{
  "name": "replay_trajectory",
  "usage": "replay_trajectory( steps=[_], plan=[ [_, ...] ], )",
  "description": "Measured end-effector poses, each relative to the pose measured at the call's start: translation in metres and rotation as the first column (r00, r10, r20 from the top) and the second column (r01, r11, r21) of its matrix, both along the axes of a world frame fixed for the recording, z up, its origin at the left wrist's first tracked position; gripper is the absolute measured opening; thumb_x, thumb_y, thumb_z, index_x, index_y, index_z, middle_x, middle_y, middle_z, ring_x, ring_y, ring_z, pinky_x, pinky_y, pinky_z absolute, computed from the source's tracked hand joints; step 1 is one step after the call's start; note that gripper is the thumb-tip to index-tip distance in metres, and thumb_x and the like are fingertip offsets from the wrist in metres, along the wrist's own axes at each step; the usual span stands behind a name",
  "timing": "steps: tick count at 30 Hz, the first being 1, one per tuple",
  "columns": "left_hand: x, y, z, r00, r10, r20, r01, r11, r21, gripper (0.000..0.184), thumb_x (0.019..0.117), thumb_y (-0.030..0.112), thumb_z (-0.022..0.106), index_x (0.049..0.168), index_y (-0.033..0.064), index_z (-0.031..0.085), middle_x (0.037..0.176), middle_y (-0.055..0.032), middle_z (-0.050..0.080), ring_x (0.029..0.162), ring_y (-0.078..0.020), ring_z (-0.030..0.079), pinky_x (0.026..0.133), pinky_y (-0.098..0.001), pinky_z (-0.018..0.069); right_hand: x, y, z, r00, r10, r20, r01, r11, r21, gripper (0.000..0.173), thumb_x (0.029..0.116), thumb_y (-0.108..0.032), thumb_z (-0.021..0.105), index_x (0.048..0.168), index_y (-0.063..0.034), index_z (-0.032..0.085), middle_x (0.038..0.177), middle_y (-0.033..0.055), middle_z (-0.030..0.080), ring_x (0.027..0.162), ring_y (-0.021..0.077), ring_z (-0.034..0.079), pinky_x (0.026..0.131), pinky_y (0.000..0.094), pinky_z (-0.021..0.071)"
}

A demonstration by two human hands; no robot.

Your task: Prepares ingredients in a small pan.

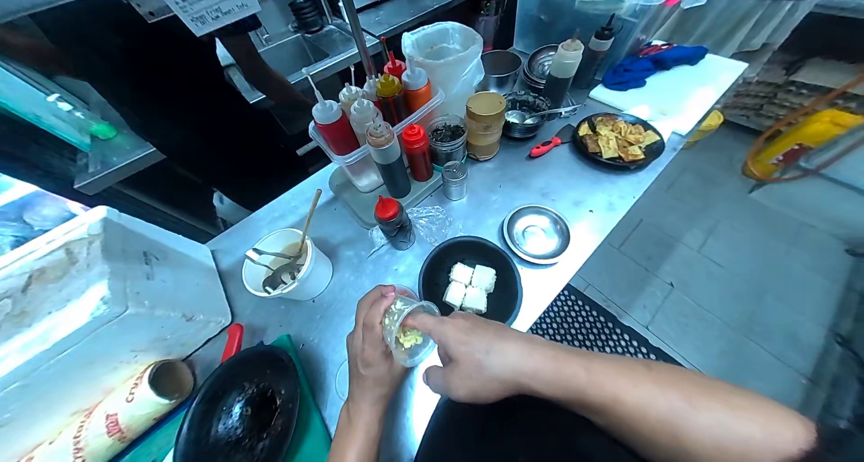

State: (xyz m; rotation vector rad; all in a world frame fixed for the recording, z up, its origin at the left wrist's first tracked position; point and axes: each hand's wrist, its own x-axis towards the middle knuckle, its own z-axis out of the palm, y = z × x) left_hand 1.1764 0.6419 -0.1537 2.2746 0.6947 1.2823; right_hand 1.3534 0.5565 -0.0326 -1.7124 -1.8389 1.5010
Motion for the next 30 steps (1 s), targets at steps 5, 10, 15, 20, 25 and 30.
replay_trajectory(
  steps=[5,10,15,20,25,30],
  plan=[
    [0.002,0.001,-0.003,0.999,-0.021,-0.041,0.022,0.999,0.029,0.053,0.0908,0.033,0.073,0.137,0.0187,0.053,0.130,-0.0098,0.064,0.113,-0.0172,0.067,0.088,-0.0348,0.0617,0.000,0.007,-0.006,0.990,0.073,0.124,-0.074,0.997,0.002,0.051,0.0919,-0.020,0.065,0.141,-0.0169,0.052,0.113,0.0167,0.068,0.105,0.0376,0.067,0.083,0.0632,0.0528],
    [-0.002,-0.002,-0.006,0.999,-0.001,-0.037,0.002,1.000,0.022,0.053,0.0920,0.035,0.072,0.138,0.0174,0.053,0.131,-0.0092,0.064,0.116,-0.0170,0.066,0.091,-0.0350,0.0607,0.013,0.002,-0.004,0.999,-0.022,-0.026,0.021,0.999,-0.026,0.050,0.0955,-0.020,0.061,0.144,-0.0206,0.051,0.092,0.0131,0.067,0.075,0.0299,0.065,0.069,0.0547,0.0532],
    [-0.001,-0.004,-0.003,0.999,0.002,-0.039,-0.002,1.000,-0.002,0.053,0.0910,0.033,0.073,0.137,0.0175,0.053,0.129,-0.0087,0.064,0.113,-0.0169,0.067,0.089,-0.0348,0.0615,0.010,-0.003,-0.002,0.996,0.062,0.064,-0.066,0.995,0.073,0.056,0.0979,-0.020,0.055,0.152,-0.0257,0.044,0.084,0.0131,0.064,0.075,0.0323,0.063,0.069,0.0563,0.0514],
    [-0.001,-0.005,-0.005,0.998,-0.020,-0.066,0.021,1.000,0.013,0.051,0.0923,0.032,0.071,0.138,0.0200,0.052,0.131,-0.0078,0.064,0.112,-0.0173,0.068,0.086,-0.0353,0.0622,0.010,0.000,-0.003,0.950,0.180,0.256,-0.213,0.971,0.108,0.043,0.0976,-0.019,0.056,0.140,-0.0257,0.055,0.096,0.0149,0.069,0.092,0.0376,0.068,0.076,0.0610,0.0524],
    [-0.003,-0.007,-0.004,0.998,0.030,-0.052,-0.029,1.000,0.011,0.050,0.0914,0.031,0.072,0.137,0.0182,0.054,0.129,-0.0065,0.065,0.114,-0.0165,0.067,0.088,-0.0352,0.0618,0.021,-0.002,0.002,0.988,0.066,0.142,-0.082,0.990,0.114,0.045,0.1013,-0.023,0.052,0.147,-0.0253,0.051,0.088,0.0110,0.066,0.078,0.0301,0.065,0.072,0.0547,0.0524],
    [-0.001,-0.010,-0.003,0.993,0.080,-0.081,-0.076,0.995,0.058,0.052,0.0886,0.029,0.075,0.135,0.0181,0.055,0.127,-0.0064,0.065,0.110,-0.0160,0.068,0.084,-0.0340,0.0626,0.017,-0.002,-0.011,0.981,0.054,0.184,-0.075,0.992,0.106,0.042,0.1063,-0.030,0.044,0.146,-0.0217,0.054,0.098,0.0117,0.070,0.092,0.0309,0.068,0.083,0.0560,0.0530]
  ],
)
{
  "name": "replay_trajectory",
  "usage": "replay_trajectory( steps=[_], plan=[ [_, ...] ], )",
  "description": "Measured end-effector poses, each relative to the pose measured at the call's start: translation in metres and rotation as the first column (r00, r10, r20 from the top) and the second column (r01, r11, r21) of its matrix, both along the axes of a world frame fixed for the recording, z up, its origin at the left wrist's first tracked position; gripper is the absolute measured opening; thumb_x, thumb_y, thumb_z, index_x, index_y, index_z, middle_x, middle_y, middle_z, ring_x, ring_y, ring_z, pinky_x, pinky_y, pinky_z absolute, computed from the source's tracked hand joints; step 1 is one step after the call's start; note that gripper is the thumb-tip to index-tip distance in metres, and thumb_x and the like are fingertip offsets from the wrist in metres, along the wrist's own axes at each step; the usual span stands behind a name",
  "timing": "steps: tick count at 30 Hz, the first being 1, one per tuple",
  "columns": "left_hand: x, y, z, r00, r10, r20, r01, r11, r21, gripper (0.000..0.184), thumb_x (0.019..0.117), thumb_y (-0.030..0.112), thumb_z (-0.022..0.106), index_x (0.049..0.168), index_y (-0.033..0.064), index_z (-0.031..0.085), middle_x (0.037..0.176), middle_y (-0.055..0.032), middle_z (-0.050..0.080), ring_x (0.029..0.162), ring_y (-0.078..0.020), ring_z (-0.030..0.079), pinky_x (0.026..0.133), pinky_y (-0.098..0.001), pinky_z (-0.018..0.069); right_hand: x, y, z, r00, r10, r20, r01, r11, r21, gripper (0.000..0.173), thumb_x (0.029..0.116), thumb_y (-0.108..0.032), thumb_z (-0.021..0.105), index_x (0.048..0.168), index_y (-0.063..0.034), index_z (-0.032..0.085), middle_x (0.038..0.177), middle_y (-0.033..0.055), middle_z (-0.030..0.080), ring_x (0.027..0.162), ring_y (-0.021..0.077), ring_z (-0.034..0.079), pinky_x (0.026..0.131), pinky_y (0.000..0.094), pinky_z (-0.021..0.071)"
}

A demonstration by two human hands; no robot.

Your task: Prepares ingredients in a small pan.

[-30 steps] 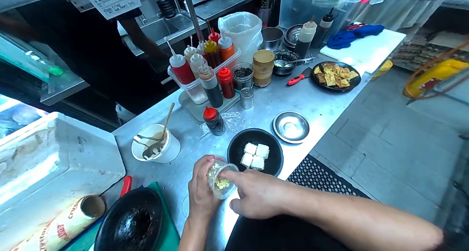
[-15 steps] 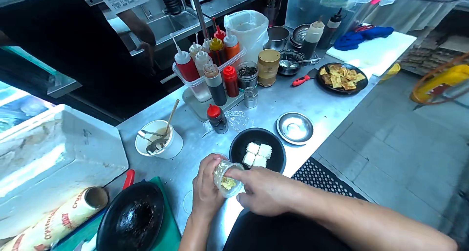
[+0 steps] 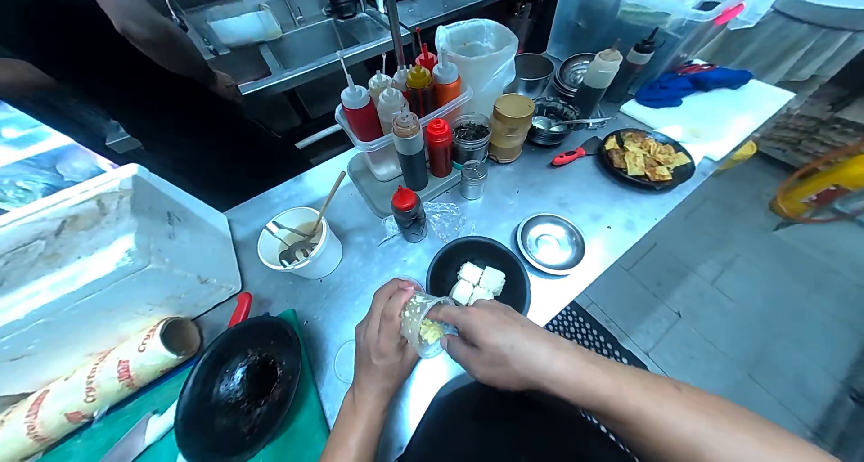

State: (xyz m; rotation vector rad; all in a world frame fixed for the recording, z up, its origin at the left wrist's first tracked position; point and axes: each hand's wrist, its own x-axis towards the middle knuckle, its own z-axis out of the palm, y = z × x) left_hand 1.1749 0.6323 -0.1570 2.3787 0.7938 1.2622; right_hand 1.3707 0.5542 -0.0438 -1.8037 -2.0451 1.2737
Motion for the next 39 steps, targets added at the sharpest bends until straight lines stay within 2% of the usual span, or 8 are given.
replay_trajectory(
  steps=[3,6,9,17,27,30,35,39],
  plan=[
    [0.001,-0.002,-0.004,1.000,0.023,-0.021,-0.023,1.000,0.010,0.049,0.0885,0.028,0.074,0.132,0.0158,0.057,0.127,-0.0079,0.065,0.109,-0.0172,0.068,0.083,-0.0353,0.0628,0.000,0.001,-0.014,0.991,-0.063,-0.118,0.062,0.998,-0.006,0.038,0.1049,-0.027,0.046,0.139,-0.0180,0.062,0.100,0.0114,0.070,0.087,0.0271,0.067,0.081,0.0520,0.0538],
    [0.002,-0.004,-0.009,0.996,0.063,-0.069,-0.063,0.998,0.006,0.046,0.0882,0.027,0.072,0.130,0.0122,0.059,0.127,-0.0093,0.066,0.111,-0.0193,0.068,0.082,-0.0374,0.0630,-0.001,0.001,-0.029,0.941,-0.198,-0.276,0.171,0.978,-0.119,0.037,0.1041,-0.027,0.050,0.137,-0.0178,0.065,0.086,0.0075,0.067,0.065,0.0168,0.059,0.065,0.0391,0.0525],
    [0.002,-0.007,-0.012,0.988,0.100,-0.121,-0.102,0.995,-0.011,0.045,0.0871,0.026,0.071,0.128,0.0093,0.061,0.127,-0.0112,0.066,0.111,-0.0210,0.069,0.081,-0.0392,0.0631,-0.004,-0.001,-0.042,0.874,-0.304,-0.378,0.235,0.947,-0.219,0.033,0.1035,-0.026,0.054,0.133,-0.0161,0.066,0.074,0.0049,0.063,0.053,0.0117,0.054,0.053,0.0312,0.0494],
    [0.005,-0.007,-0.020,0.969,0.167,-0.183,-0.178,0.983,-0.047,0.043,0.0880,0.026,0.068,0.126,0.0072,0.064,0.127,-0.0101,0.067,0.110,-0.0227,0.070,0.080,-0.0425,0.0629,-0.010,0.001,-0.045,0.798,-0.437,-0.415,0.317,0.890,-0.328,0.021,0.1026,-0.026,0.058,0.113,-0.0126,0.071,0.064,-0.0007,0.059,0.048,0.0071,0.052,0.047,0.0246,0.0443],
    [0.007,-0.009,-0.027,0.970,0.175,-0.169,-0.194,0.976,-0.103,0.045,0.0881,0.024,0.068,0.129,0.0071,0.063,0.129,-0.0106,0.066,0.109,-0.0225,0.070,0.081,-0.0436,0.0629,-0.007,0.009,-0.033,0.687,-0.572,-0.448,0.399,0.813,-0.424,0.019,0.1025,-0.021,0.058,0.110,-0.0082,0.071,0.065,-0.0012,0.059,0.048,0.0060,0.050,0.044,0.0210,0.0405],
    [0.008,-0.009,-0.027,0.974,0.173,-0.146,-0.191,0.974,-0.121,0.044,0.0887,0.025,0.067,0.129,0.0077,0.063,0.129,-0.0100,0.066,0.110,-0.0219,0.070,0.082,-0.0433,0.0628,-0.006,0.010,-0.030,0.758,-0.503,-0.415,0.361,0.854,-0.375,0.024,0.1045,-0.024,0.055,0.115,-0.0097,0.071,0.066,-0.0012,0.059,0.049,0.0061,0.050,0.046,0.0218,0.0411],
    [0.008,-0.010,-0.027,0.985,0.144,-0.099,-0.155,0.982,-0.105,0.044,0.0864,0.023,0.068,0.127,0.0076,0.063,0.128,-0.0096,0.066,0.110,-0.0210,0.069,0.082,-0.0413,0.0630,-0.005,0.012,-0.020,0.858,-0.347,-0.379,0.201,0.905,-0.375,0.036,0.1065,-0.021,0.046,0.138,-0.0145,0.063,0.068,0.0008,0.057,0.050,0.0078,0.049,0.049,0.0249,0.0432],
    [0.006,-0.007,-0.025,0.989,0.135,-0.063,-0.140,0.986,-0.089,0.043,0.0893,0.027,0.067,0.128,0.0080,0.063,0.129,-0.0095,0.066,0.114,-0.0199,0.068,0.085,-0.0401,0.0625,-0.001,0.010,-0.013,0.904,-0.307,-0.298,0.229,0.935,-0.269,0.040,0.1069,-0.023,0.043,0.142,-0.0208,0.062,0.077,0.0032,0.062,0.054,0.0110,0.054,0.053,0.0299,0.0486]
  ],
)
